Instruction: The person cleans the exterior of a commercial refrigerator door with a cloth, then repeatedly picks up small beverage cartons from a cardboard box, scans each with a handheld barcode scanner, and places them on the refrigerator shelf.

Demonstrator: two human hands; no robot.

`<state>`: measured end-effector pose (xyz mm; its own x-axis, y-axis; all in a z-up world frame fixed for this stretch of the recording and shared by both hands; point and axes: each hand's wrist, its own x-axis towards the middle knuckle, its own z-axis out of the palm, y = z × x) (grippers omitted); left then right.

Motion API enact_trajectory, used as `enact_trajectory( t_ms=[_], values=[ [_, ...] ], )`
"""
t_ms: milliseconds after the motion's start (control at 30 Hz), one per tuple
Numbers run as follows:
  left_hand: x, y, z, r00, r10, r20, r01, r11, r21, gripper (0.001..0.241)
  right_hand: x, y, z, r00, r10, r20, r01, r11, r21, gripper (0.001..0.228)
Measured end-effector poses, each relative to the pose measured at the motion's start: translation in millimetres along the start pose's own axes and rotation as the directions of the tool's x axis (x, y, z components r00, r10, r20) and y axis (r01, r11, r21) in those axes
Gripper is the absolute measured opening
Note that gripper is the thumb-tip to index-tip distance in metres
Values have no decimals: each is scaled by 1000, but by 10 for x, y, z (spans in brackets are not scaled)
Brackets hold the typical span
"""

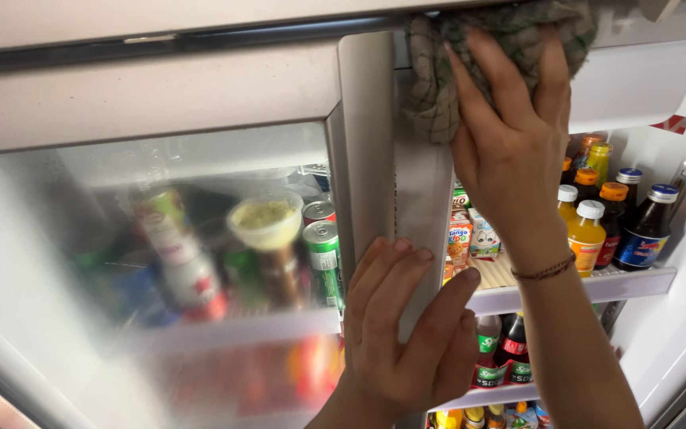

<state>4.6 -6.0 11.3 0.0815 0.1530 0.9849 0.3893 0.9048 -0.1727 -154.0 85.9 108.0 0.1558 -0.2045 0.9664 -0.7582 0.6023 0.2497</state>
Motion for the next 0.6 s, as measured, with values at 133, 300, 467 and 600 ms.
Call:
enact_trajectory(
  t_ms=[133, 300, 467, 600],
  values=[
    [109, 23, -2, 994, -85, 74, 88, 996, -33, 36, -14, -222, 92, 999, -43, -19, 44, 998, 47, 29],
    [320, 191, 359, 959, -273, 83, 284, 933, -220, 43, -5, -202, 13, 996, 33, -87, -11, 970, 242, 27],
    [709, -18, 1075, 924, -367, -110, 349, 924, -154, 44, -96, 47, 39, 963, 263, -61, -159, 736, 658, 5],
    [847, -16, 1267, 892, -442, -92, 451, 864, 224, 58, -256, 538, -400, 945, 262, 198, -296, 421, 857, 9]
  ],
)
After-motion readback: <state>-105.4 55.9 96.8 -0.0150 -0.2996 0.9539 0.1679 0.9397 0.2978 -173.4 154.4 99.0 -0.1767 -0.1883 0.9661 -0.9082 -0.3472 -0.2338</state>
